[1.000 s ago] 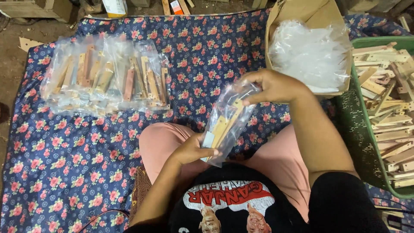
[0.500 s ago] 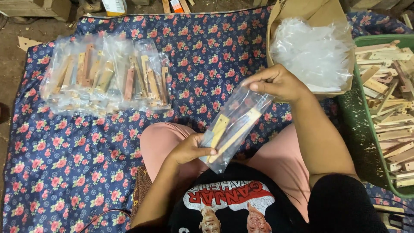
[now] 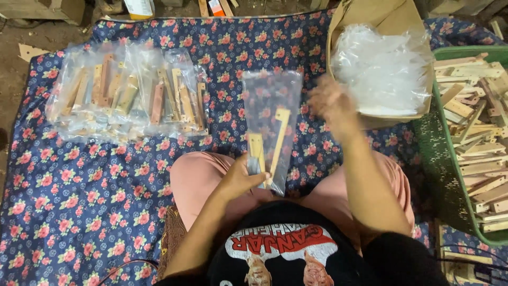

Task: The person places wooden pieces into plastic bags by hand and places the filled bags onto a floral mat.

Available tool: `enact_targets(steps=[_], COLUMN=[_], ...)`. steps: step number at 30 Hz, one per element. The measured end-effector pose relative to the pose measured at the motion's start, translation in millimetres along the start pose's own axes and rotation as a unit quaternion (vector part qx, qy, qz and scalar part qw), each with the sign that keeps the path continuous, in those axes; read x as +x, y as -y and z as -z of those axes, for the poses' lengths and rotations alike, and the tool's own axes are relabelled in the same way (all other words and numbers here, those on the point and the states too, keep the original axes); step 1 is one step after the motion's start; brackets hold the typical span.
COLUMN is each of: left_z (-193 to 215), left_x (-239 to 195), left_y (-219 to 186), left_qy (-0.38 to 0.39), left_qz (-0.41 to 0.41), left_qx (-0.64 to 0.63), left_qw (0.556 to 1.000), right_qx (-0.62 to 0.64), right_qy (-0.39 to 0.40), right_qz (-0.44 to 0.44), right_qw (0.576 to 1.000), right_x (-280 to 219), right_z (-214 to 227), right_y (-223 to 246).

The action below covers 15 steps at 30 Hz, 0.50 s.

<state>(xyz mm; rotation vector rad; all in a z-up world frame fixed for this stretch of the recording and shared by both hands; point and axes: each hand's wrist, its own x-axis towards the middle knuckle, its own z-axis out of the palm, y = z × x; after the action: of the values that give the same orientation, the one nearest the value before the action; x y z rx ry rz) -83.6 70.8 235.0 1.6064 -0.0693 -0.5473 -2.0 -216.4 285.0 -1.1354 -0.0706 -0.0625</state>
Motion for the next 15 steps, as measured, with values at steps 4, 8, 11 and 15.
enact_targets(steps=[4,8,11,15], left_z=[-8,-1,-6,-13], left_x=[9,22,8,13], left_y=[20,48,5,2], left_qy=[0.006,0.002,0.025,0.002], left_qz=[0.008,0.034,0.009,-0.057], left_qx=[0.094,0.142,0.104,0.037], left_qw=[0.995,0.989,0.994,0.998], right_qx=[-0.104,-0.241,-0.299,-0.309], right_qy=[0.030,0.033,0.134,0.295], right_qz=[0.092,0.167,0.191,0.144], right_qw=[0.990,0.956,0.925,0.893], right_x=[-19,-21,-30,-37], right_z=[-25,-35,-55,-76], right_y=[-32,-7,24,49])
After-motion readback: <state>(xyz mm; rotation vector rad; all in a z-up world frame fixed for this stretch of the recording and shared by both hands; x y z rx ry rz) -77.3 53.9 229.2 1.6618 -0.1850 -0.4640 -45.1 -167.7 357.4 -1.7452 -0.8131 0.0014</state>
